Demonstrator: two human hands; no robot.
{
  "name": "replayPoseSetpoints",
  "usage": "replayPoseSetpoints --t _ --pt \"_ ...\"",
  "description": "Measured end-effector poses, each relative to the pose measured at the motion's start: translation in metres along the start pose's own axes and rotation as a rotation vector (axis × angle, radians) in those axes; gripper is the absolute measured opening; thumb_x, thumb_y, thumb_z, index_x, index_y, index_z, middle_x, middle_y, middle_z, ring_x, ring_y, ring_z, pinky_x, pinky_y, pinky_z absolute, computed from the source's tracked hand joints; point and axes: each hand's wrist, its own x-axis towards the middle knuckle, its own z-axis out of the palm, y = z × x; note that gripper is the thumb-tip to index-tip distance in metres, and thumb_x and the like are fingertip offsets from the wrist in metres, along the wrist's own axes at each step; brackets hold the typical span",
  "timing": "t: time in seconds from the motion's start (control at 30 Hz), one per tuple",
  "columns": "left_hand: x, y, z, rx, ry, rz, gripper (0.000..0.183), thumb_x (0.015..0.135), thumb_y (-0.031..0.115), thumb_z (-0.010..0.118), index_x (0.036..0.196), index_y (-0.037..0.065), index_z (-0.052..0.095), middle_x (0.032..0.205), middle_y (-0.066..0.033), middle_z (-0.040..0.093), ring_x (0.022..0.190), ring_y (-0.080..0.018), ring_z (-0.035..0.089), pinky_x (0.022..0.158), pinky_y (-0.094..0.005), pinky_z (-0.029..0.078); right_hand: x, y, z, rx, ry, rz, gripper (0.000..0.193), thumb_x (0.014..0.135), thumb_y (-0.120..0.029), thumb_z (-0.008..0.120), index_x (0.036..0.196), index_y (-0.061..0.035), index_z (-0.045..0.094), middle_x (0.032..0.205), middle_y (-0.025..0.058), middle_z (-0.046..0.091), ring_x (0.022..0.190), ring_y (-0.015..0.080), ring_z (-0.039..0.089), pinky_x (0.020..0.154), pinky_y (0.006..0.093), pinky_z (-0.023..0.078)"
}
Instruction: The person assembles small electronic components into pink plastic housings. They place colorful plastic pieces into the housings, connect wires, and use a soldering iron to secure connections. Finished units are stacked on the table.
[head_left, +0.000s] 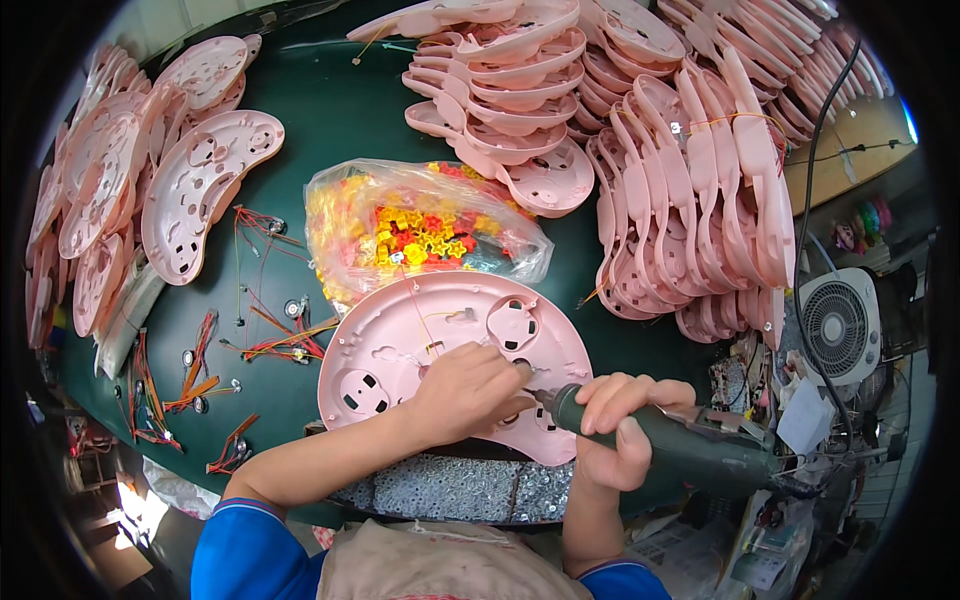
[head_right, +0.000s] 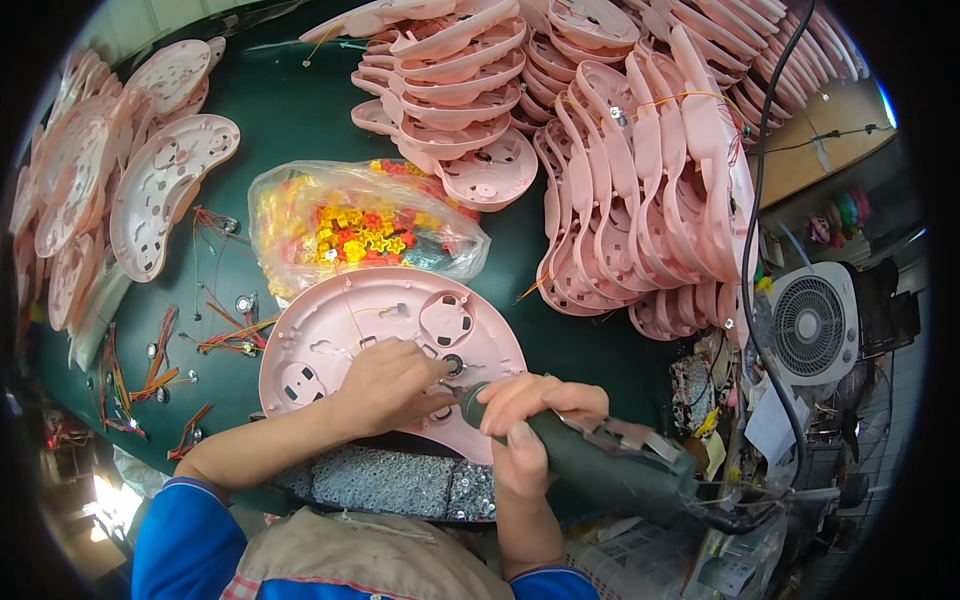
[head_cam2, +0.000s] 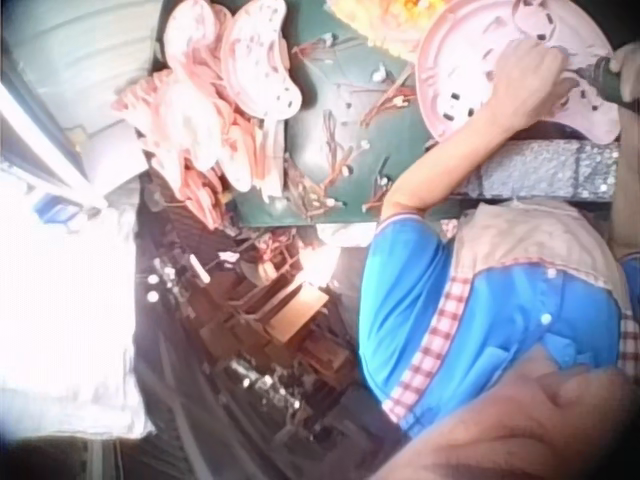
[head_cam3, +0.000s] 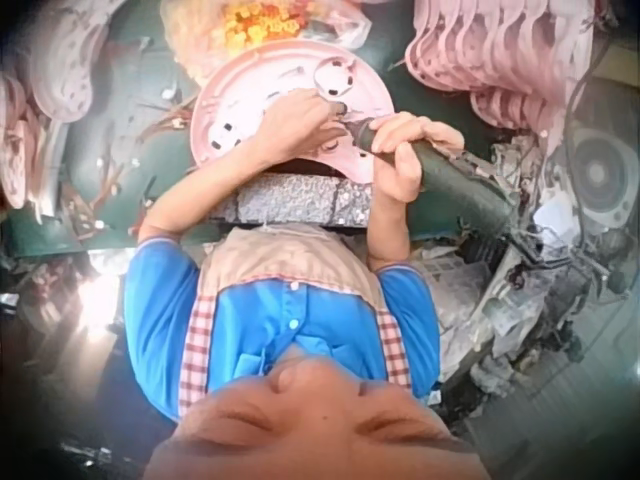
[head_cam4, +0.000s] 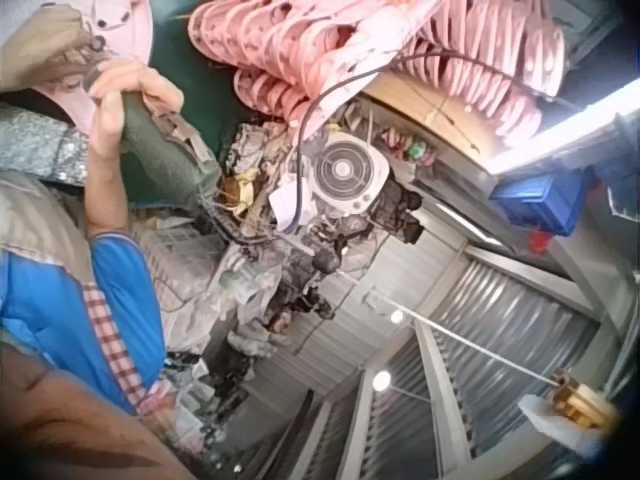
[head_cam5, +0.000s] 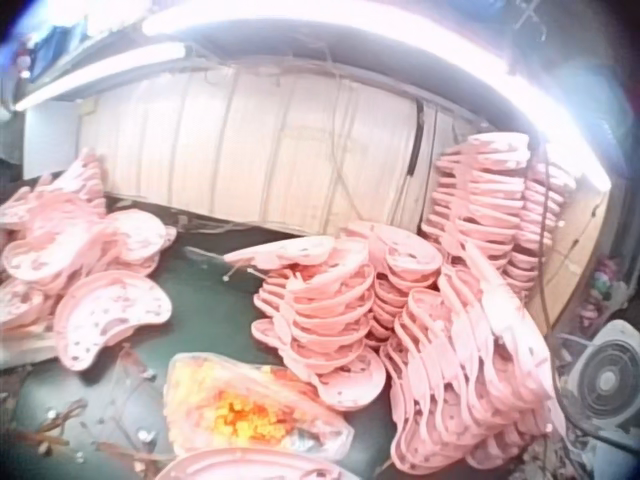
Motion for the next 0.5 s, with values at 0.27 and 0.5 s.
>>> replayPoseSetpoints --t 0.27,0.5 --pt "-0.007 -0.003 0.001 -0.039 -0.203 -0.407 0.044 0.077 0.039 0.087 0.095 0.005 0.065 0.094 -0.0127 0.065 0.085 -0.0331 0.068 0.072 -0.0436 0.055 -0.001 0.038 -0.004 -0.116 -0.043 -0.015 0.038 0.085 -0.005 0.061 0.117 -0.0029 0.041 0.069 0.0101 0.058 0.057 0.0198 0.057 0.068 0.0432 0.058" --pt "-0.007 -0.005 0.002 -0.029 -0.255 -0.432 0.043 0.080 0.038 0.083 0.094 0.004 0.063 0.097 -0.0135 0.064 0.092 -0.0343 0.068 0.075 -0.0460 0.056 0.003 0.054 0.001 -0.226 -0.124 0.026 0.030 0.085 -0.005 0.057 0.112 -0.0014 0.043 0.069 0.0090 0.055 0.057 0.0182 0.055 0.067 0.0390 0.057"
